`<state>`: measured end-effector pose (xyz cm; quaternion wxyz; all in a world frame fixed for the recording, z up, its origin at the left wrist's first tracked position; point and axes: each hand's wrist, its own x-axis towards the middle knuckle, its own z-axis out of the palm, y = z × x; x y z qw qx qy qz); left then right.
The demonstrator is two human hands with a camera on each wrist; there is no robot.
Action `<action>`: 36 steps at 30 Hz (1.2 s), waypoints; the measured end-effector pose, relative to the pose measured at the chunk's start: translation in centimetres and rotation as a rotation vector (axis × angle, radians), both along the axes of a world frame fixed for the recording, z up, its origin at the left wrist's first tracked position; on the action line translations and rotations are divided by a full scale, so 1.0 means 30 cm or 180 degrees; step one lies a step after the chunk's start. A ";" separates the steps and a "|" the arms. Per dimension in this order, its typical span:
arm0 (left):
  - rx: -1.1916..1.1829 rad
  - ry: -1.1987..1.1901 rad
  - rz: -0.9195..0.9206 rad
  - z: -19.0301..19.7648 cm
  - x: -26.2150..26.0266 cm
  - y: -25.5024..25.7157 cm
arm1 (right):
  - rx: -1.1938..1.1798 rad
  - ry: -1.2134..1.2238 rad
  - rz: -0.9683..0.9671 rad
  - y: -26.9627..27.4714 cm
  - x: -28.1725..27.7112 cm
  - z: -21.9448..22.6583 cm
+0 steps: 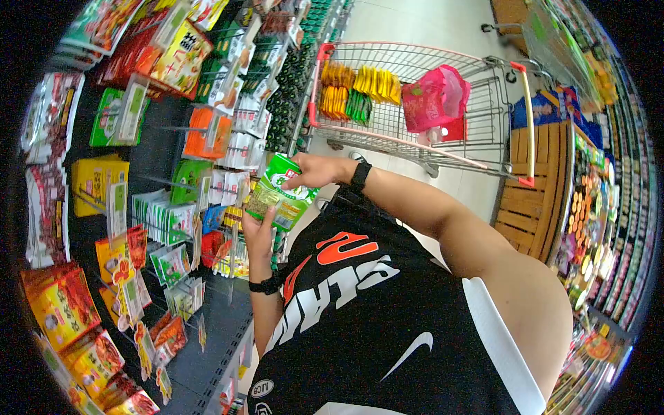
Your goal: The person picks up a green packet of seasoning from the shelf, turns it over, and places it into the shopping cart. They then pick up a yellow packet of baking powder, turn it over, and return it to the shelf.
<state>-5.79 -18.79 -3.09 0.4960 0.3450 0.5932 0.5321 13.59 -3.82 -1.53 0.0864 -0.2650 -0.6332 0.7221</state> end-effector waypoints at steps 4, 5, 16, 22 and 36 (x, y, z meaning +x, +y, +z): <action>-0.0211 -0.0313 0.0037 0.017 0.052 0.074 | -0.0228 -0.0091 -0.0514 0.010 0.068 0.013; -0.0196 -0.0252 -0.0080 0.010 0.056 0.092 | -0.0131 -0.0207 -0.0626 0.013 0.091 0.007; 0.0147 0.0081 -0.1124 0.077 0.224 0.311 | -0.0146 -0.0012 -0.1115 0.124 0.334 -0.018; 0.0036 -0.0065 -0.1231 0.014 0.315 0.428 | -0.1238 0.0761 -0.1346 0.198 0.496 -0.022; -0.0669 0.0666 -0.2058 -0.008 0.549 0.676 | 0.0786 -0.2676 -0.3024 0.453 1.030 -0.603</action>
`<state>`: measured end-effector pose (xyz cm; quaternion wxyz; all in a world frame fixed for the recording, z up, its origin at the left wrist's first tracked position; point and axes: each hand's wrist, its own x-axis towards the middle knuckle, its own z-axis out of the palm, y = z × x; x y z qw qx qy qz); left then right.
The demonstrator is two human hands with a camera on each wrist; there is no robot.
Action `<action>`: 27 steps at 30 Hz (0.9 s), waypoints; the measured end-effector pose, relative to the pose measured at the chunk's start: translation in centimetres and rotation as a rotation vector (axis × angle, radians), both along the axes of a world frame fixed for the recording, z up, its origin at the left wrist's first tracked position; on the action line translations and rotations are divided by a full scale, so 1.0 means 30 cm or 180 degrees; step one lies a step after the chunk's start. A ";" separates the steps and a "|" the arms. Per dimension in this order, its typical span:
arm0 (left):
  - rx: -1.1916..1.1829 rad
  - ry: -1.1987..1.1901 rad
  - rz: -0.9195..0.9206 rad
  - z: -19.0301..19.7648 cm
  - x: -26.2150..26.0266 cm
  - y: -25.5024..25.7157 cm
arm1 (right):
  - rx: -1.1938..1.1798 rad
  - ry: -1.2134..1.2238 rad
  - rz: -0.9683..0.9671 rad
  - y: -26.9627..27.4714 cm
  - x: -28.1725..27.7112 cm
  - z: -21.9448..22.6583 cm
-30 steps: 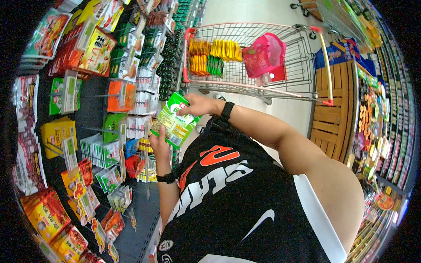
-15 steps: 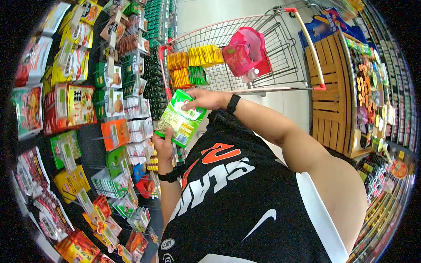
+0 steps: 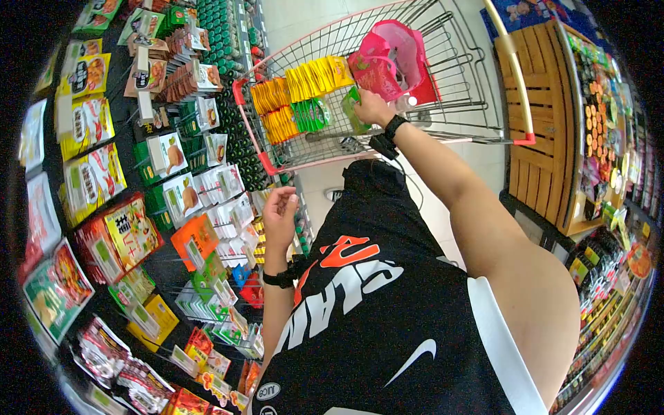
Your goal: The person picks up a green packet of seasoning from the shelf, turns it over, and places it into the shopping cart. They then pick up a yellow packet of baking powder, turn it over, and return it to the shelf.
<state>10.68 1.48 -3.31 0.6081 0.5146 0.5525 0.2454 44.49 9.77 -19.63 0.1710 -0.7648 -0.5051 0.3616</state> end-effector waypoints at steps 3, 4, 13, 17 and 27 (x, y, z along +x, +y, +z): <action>-0.0274 0.0152 -0.0016 -0.004 0.026 0.033 | -0.0414 0.0175 0.0049 0.038 0.014 -0.184; -0.0292 0.0258 -0.0013 0.000 0.041 0.046 | -0.0525 0.0207 0.0125 0.055 0.015 -0.250; -0.0665 0.0737 0.0197 -0.027 0.036 0.076 | -0.1797 0.0447 -0.0022 0.168 -0.061 -0.526; -0.0863 0.0828 0.0405 -0.050 0.019 0.056 | -0.1706 0.0368 0.0245 0.205 -0.097 -0.655; -0.0917 0.0950 0.0449 -0.054 0.037 0.047 | -0.1743 0.0447 0.1133 0.311 -0.173 -0.688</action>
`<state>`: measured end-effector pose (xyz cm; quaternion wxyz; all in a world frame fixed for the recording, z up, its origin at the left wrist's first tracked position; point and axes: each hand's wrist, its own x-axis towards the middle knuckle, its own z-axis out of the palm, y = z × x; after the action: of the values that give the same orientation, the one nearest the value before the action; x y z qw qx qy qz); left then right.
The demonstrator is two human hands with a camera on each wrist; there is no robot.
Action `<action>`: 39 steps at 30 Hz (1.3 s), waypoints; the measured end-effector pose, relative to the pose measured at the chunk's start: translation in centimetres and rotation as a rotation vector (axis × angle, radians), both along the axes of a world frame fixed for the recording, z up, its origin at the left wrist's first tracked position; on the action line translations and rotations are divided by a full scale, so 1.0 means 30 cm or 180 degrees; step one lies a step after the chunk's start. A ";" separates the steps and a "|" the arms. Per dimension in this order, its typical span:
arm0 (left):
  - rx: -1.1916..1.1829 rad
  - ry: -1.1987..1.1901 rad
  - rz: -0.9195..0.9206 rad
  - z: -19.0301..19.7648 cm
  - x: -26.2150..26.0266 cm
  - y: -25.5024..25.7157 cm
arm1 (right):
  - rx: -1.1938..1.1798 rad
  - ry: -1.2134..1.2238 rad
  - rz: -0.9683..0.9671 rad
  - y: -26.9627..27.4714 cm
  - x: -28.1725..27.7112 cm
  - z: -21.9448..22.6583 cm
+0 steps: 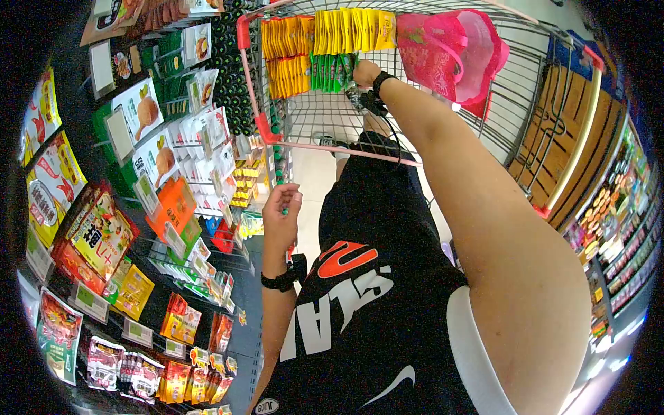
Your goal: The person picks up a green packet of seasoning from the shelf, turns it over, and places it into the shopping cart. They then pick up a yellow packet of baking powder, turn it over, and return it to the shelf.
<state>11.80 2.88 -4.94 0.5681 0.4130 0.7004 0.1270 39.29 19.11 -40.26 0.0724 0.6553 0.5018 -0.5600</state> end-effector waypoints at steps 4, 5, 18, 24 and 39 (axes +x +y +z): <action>-0.0001 -0.0010 0.0117 0.001 0.008 0.000 | 0.0146 -0.0232 0.0925 0.029 -0.020 0.001; -0.0001 0.0006 0.0112 0.002 0.010 0.003 | 0.0056 -0.0207 0.0919 0.037 -0.026 0.017; 0.0015 -0.0011 0.0068 -0.010 0.006 0.025 | 0.1206 -0.0042 0.3022 0.008 0.006 -0.141; 0.0026 0.0081 -0.0047 -0.011 0.010 0.053 | 0.0210 -0.0206 0.0570 -0.002 -0.010 -0.029; 0.0344 -0.0038 -0.0334 -0.034 0.006 0.064 | 0.0496 0.0512 -0.0371 0.004 -0.008 0.050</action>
<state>11.98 4.79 -5.97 0.5550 0.4784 0.6665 0.1372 39.05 19.23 -38.76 -0.0520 0.6399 0.5090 -0.5733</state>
